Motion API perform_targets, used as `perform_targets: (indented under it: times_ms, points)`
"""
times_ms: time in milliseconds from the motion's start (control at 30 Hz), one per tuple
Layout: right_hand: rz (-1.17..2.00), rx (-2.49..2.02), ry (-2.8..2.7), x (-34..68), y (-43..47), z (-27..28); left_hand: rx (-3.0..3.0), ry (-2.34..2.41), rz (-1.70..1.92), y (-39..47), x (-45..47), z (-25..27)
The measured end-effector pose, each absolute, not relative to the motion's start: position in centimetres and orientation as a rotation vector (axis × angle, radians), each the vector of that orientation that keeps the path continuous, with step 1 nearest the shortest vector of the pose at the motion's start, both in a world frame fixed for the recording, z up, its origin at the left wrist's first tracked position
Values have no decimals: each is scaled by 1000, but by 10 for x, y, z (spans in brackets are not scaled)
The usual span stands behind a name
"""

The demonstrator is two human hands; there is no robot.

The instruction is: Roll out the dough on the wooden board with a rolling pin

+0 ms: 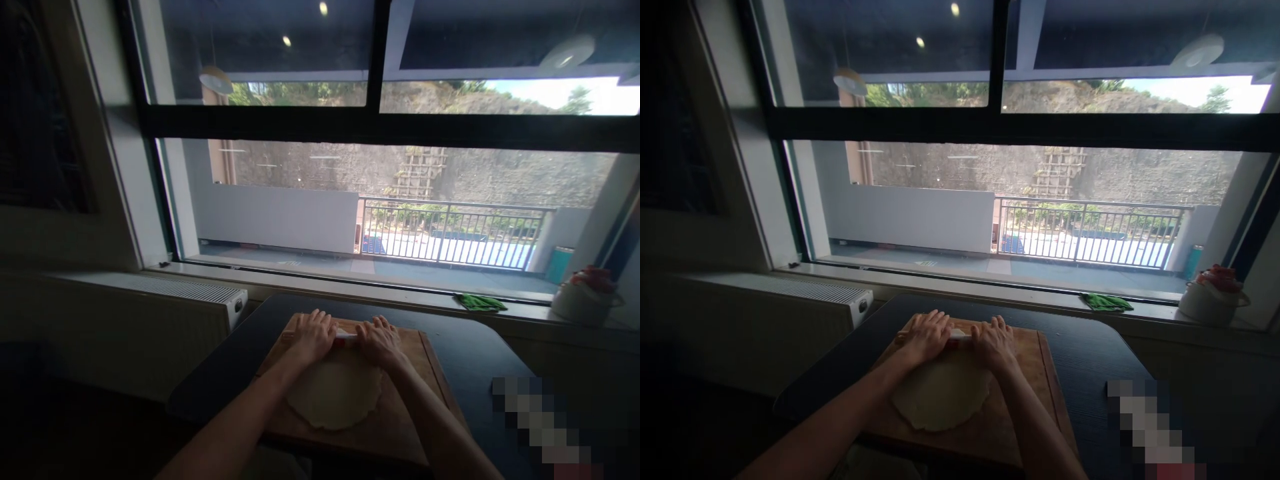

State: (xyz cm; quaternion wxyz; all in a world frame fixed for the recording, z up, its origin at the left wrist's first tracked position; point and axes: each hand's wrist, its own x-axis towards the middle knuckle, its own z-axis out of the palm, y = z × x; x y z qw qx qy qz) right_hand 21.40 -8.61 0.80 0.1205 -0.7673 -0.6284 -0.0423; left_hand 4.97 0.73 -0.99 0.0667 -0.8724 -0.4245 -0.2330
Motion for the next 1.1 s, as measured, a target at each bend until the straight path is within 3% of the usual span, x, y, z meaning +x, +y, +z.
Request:
perform_targets:
  times_ms: [200,400,567,833,1100]
  points:
    - [-156,-2229,-1841,218,-77,6,-2667,-1257,-690,12,53,-4]
    - [-266,-2047,-1755,205,-131,-21,-2777,-1122,-705,-35,18,-12]
    - [-172,-1995,-1841,205,-155,-25,-2828,-959,-646,-60,-7,-23]
    - [-155,-2171,-1855,212,-103,7,-2858,-1083,-448,-15,17,-13]
    - [-148,-2203,-1830,220,-70,21,-2802,-1275,-487,24,58,-7]
